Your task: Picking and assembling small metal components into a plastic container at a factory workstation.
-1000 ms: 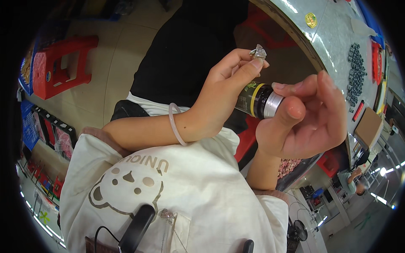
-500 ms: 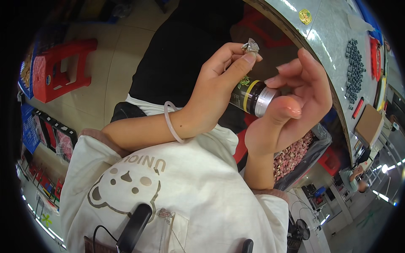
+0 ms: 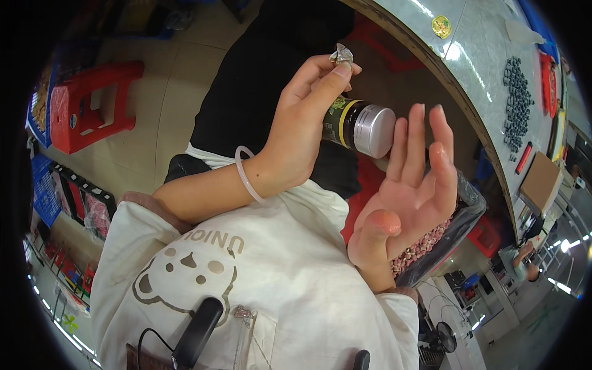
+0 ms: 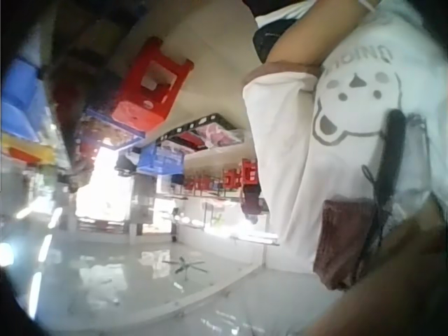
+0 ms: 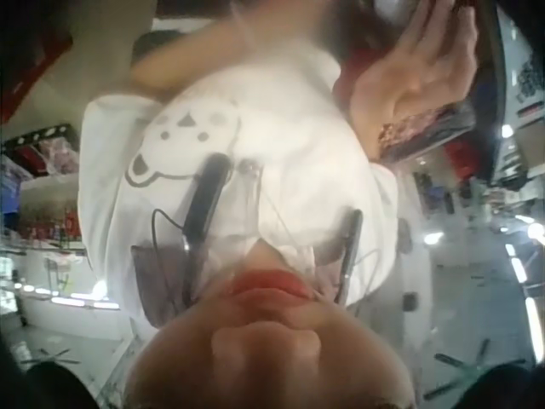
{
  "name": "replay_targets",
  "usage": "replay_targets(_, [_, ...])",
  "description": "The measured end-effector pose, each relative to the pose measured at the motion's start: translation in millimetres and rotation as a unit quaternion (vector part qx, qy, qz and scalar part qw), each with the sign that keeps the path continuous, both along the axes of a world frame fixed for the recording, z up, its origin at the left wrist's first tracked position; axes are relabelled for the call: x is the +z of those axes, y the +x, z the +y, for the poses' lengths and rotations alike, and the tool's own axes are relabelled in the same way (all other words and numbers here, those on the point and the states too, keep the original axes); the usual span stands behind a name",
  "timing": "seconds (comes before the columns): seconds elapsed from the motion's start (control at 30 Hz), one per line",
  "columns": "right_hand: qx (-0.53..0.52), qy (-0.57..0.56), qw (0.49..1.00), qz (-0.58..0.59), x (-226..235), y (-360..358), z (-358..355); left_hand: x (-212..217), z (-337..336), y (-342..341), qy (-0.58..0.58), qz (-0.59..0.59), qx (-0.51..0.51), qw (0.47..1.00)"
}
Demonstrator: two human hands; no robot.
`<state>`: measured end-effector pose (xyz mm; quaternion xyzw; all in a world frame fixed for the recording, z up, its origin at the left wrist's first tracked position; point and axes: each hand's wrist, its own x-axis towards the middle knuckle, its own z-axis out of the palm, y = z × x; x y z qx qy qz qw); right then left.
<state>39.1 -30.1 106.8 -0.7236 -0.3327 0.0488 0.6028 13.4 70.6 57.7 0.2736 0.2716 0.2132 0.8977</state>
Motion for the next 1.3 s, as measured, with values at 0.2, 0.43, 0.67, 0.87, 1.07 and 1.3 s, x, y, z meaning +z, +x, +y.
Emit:
replay_targets(0.2, [0.000, 0.022, 1.000, 0.016, 2, 13, 5, 2, -2, 0, 0.005, 0.006, -0.003, 1.000])
replay_targets(0.43, [-0.033, -0.043, 0.995, 0.083, 25, 10, 0, -1, 1, 0, -0.005, 0.010, -0.001, 1.000])
replay_targets(0.67, [-0.071, 0.070, 0.995, 0.016, 5, 37, 11, 1, -4, 1, -0.003, 0.007, -0.027, 1.000])
replay_targets(0.87, [-0.024, 0.055, 0.995, 0.079, 13, 9, 8, -5, 1, 1, -0.008, 0.026, -0.009, 1.000])
replay_targets(1.07, [-0.067, 0.038, 0.997, 0.018, 10, 19, -4, -2, 0, 1, -0.041, 0.028, -0.039, 0.998])
replay_targets(1.3, [0.113, 0.142, 0.981, -0.067, -8, 48, 24, 10, -6, -1, -0.143, 0.021, -0.122, 0.982])
